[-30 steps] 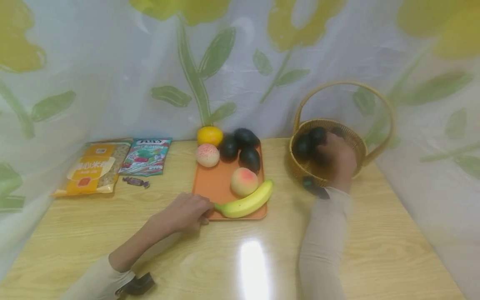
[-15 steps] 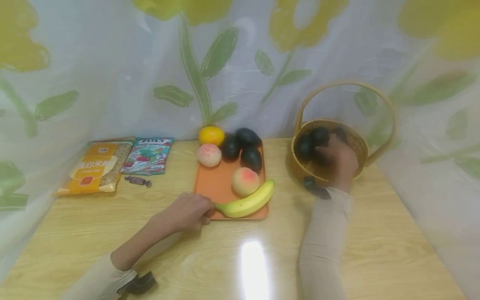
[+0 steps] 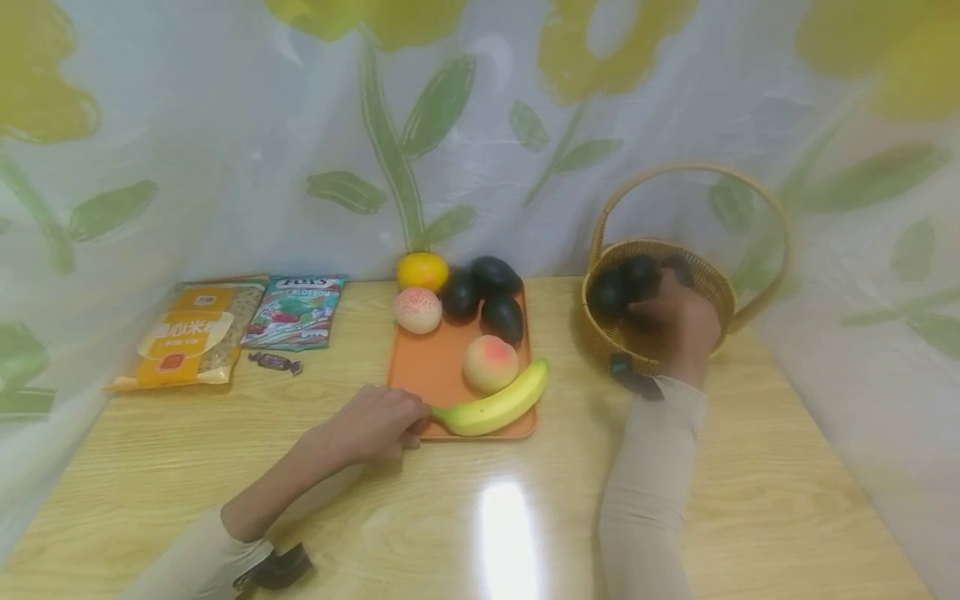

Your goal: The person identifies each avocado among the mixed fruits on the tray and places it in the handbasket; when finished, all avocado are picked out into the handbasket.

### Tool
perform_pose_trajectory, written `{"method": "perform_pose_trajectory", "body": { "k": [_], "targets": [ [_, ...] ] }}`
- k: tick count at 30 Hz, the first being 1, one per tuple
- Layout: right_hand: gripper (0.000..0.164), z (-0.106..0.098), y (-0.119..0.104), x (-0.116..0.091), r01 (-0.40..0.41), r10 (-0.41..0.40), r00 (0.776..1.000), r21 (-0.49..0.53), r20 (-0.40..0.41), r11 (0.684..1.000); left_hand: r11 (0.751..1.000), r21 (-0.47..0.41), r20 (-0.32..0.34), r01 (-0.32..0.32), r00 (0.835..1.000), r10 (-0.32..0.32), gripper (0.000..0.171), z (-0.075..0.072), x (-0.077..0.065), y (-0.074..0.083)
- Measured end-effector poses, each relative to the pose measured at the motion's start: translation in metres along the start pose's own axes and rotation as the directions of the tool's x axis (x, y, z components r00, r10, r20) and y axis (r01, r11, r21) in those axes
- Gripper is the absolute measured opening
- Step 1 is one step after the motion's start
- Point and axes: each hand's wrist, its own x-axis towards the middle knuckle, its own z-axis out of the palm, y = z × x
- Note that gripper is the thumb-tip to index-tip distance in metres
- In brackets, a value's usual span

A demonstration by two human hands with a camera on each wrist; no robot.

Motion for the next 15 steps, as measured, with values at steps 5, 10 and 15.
{"method": "perform_pose_trajectory", "body": {
  "k": [5,10,15],
  "targets": [
    [0.102,-0.001,-0.003,-0.006,-0.015,0.015,1.0,-0.056,0.008,0.998,1.0,0.002,0.006,0.0,1.0,0.0,0.032,0.0,0.0,0.0],
    [0.099,-0.004,-0.008,-0.012,0.002,-0.003,1.0,-0.098,-0.015,0.995,1.0,0.002,-0.008,-0.007,1.0,0.007,0.031,0.001,-0.001,-0.001],
    [0.1,-0.007,-0.011,-0.017,0.005,-0.007,1.0,-0.123,-0.015,0.992,1.0,0.017,-0.012,-0.011,1.0,0.011,0.031,0.002,0.0,-0.001]
  ]
}}
